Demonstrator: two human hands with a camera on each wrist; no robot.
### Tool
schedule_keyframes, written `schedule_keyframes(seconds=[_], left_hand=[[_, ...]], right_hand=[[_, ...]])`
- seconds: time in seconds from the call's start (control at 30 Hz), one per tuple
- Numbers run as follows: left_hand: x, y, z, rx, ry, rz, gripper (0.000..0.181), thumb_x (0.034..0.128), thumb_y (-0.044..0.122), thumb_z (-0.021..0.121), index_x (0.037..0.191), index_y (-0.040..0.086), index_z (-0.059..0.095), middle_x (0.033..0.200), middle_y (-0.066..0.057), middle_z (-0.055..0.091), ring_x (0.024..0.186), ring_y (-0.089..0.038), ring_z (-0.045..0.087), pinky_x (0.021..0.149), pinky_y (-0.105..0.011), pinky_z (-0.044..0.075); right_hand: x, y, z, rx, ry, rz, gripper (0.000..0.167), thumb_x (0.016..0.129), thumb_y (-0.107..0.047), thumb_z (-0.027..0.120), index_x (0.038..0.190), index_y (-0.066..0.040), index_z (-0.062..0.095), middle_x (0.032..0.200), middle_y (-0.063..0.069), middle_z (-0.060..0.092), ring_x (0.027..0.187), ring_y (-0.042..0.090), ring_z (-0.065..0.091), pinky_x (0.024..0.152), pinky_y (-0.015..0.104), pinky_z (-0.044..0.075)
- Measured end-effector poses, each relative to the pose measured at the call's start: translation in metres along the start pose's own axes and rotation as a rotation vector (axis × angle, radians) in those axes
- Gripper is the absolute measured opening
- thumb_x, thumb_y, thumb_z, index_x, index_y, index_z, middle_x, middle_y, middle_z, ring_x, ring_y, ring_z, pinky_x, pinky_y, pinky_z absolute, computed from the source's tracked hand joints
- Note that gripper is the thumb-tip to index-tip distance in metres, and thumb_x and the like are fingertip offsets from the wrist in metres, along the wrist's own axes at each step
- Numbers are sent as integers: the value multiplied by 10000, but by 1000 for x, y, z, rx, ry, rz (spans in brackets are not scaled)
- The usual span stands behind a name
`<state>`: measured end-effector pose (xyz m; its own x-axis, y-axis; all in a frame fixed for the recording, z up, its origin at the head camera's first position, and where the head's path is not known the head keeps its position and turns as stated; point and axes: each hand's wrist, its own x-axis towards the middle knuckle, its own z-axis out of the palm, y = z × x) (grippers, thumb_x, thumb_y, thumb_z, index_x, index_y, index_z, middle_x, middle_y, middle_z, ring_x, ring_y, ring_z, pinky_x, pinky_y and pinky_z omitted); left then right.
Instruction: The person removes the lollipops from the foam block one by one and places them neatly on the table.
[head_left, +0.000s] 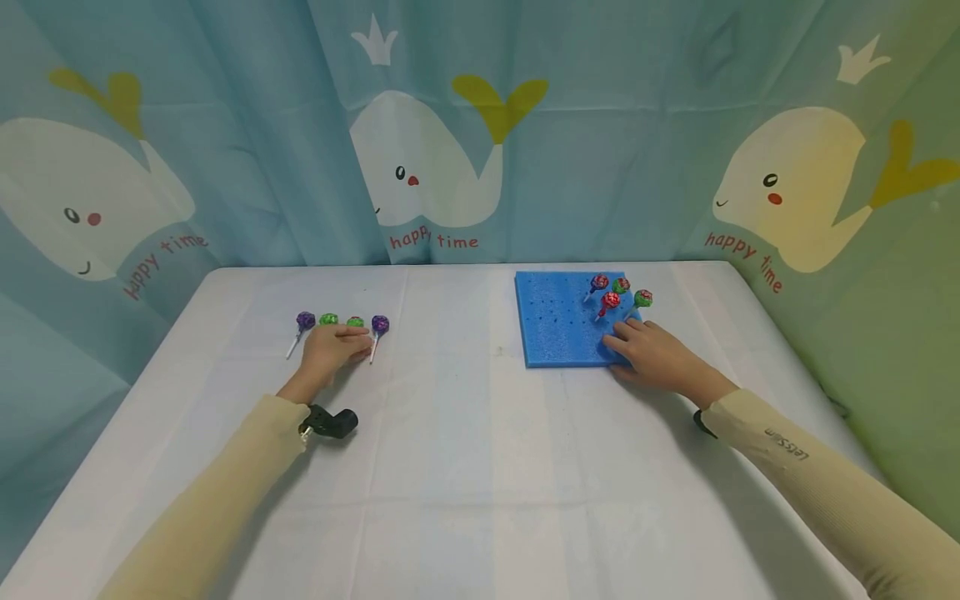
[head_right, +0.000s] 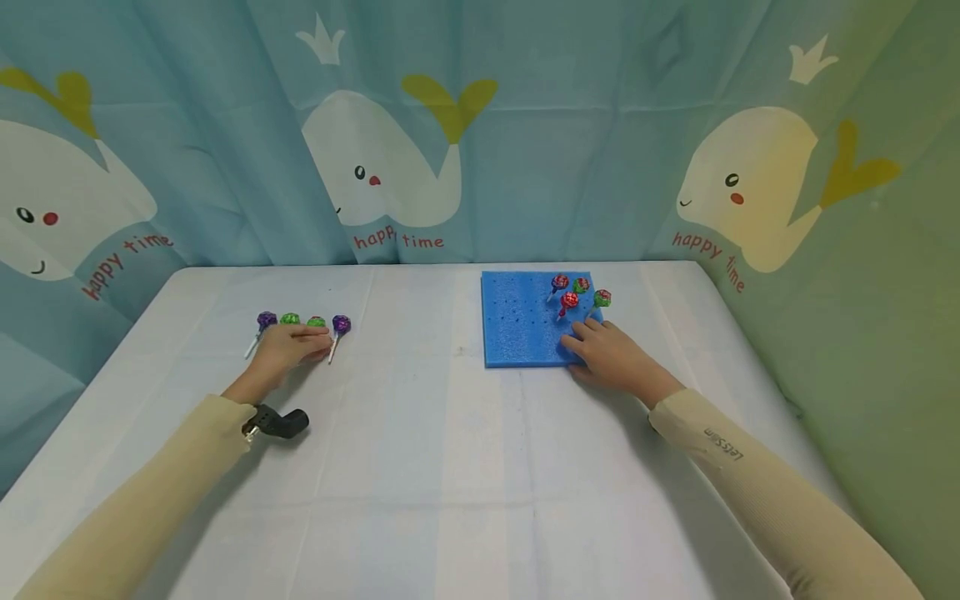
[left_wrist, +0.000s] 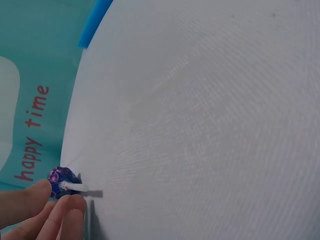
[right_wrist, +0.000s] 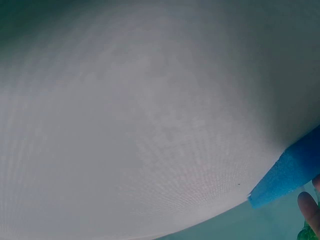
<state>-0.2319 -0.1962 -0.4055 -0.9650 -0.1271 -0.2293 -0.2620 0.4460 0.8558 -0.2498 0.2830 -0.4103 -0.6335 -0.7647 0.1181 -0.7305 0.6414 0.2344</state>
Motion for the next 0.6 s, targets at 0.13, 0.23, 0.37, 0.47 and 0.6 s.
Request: schedule_keyframes(seconds=[0.13,0.23,0.37,0.47,0.6], left_hand=[[0,1,-6,-68,-34,-3,392,927,108,580,1270,-77,533,1291,-274,540,713,85,593,753,-140,548],[-1,2,-10,-133,-49,-5,428,932,138,581,1299,-68,507,1328,-271,510,715,85,613,760,-144,549],[-2,3,-14,-176,-67,-3,472,938,228,581,1330,-21,496,1336,-206,533,762,83,631,812,-178,548],[-3,4,-16,-203,-102,25,513,948,295,558,1364,9,468,1323,-160,558,821,72,647,856,-197,537],[-4,7,-16,-269,-169,77,556,958,330,530,1402,16,415,1294,-97,596,887,58,653,892,-208,520]], right_hand=[[0,0,0,-4,5,1,368,764,-271,772,1001,-66,579,897,104,568,798,259,536,667,421,535],[0,0,1,-1,6,4,365,766,-275,770,1001,-71,581,902,100,569,801,255,536,667,416,535],[0,0,1,-2,3,4,370,767,-285,769,1002,-70,579,895,100,565,795,254,533,665,414,533],[0,1,2,-12,0,2,371,769,-291,767,1002,-72,580,885,96,561,784,247,529,657,406,530],[0,1,2,-15,1,0,373,770,-290,767,1007,-70,583,885,97,561,784,248,527,657,407,528]])
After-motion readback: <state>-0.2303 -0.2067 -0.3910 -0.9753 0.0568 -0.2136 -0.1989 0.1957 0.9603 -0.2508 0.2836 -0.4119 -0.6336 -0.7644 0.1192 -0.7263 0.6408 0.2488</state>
